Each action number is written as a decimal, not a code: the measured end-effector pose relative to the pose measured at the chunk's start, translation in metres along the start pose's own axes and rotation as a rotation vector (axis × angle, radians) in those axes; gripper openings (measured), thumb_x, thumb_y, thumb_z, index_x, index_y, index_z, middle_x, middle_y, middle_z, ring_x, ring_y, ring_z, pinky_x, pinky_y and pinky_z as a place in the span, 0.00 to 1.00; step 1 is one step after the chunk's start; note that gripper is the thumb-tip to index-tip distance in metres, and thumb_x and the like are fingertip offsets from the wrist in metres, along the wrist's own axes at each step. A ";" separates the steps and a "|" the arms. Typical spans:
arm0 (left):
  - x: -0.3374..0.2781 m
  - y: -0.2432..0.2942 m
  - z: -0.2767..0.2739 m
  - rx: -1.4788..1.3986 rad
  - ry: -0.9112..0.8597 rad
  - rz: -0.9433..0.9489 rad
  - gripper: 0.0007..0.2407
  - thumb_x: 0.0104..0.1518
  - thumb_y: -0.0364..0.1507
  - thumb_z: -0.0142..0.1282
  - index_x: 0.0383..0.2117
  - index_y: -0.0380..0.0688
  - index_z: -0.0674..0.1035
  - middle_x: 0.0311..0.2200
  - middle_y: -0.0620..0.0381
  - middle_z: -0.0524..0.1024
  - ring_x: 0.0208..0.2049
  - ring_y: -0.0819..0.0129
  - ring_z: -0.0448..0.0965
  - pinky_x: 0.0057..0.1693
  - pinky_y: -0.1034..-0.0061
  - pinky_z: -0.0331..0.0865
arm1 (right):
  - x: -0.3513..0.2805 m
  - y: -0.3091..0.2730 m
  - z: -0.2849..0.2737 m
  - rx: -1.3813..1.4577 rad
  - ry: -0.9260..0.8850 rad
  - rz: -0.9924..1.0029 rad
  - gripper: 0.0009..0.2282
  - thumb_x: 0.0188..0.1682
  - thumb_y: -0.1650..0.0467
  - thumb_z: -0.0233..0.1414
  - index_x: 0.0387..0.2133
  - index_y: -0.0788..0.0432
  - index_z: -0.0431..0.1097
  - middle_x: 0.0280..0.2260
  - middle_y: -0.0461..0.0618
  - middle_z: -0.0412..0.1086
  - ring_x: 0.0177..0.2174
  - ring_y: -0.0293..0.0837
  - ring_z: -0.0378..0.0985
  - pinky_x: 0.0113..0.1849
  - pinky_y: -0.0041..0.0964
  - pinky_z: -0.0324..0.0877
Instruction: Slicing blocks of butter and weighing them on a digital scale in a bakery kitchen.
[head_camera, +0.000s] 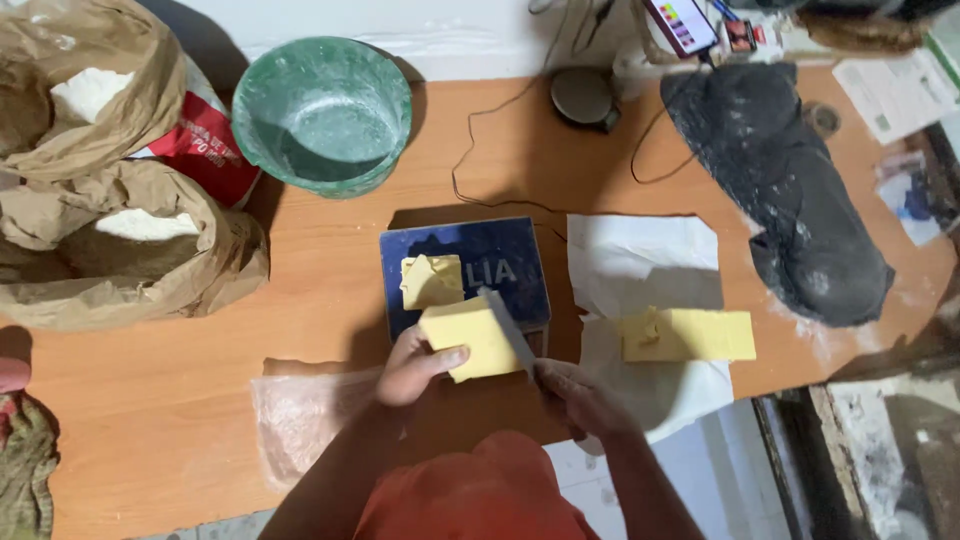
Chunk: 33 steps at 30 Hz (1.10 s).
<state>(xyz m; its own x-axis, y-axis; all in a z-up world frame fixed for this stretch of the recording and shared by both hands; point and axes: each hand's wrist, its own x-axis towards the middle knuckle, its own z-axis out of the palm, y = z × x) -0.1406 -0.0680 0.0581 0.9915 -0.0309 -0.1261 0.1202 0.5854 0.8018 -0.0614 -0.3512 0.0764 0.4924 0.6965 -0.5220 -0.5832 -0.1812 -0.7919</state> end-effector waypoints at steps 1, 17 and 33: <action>-0.005 0.002 -0.001 0.002 -0.004 -0.005 0.16 0.57 0.28 0.63 0.50 0.35 0.79 0.41 0.59 0.82 0.42 0.75 0.80 0.50 0.77 0.74 | 0.000 0.001 -0.004 0.005 0.004 -0.001 0.18 0.57 0.55 0.41 0.30 0.55 0.65 0.18 0.40 0.57 0.13 0.32 0.52 0.14 0.29 0.49; -0.124 -0.040 -0.099 0.378 0.183 -0.110 0.21 0.52 0.28 0.65 0.53 0.36 0.78 0.45 0.50 0.82 0.45 0.67 0.81 0.49 0.68 0.75 | 0.021 0.083 -0.110 -1.193 0.562 -0.417 0.23 0.60 0.58 0.37 0.28 0.63 0.73 0.22 0.58 0.70 0.22 0.54 0.72 0.26 0.49 0.66; -0.220 -0.072 -0.106 0.078 0.803 -0.218 0.21 0.58 0.32 0.62 0.53 0.28 0.77 0.42 0.44 0.81 0.39 0.63 0.79 0.44 0.68 0.73 | -0.013 0.255 -0.154 -0.948 1.238 -0.008 0.13 0.48 0.63 0.56 0.40 0.58 0.72 0.46 0.64 0.74 0.41 0.67 0.77 0.44 0.58 0.72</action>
<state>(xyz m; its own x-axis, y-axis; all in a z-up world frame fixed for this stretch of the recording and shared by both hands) -0.3724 -0.0173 -0.0340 0.6124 0.4671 -0.6378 0.3378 0.5748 0.7453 -0.1174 -0.5133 -0.1669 0.9778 -0.1994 -0.0651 -0.2071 -0.8687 -0.4499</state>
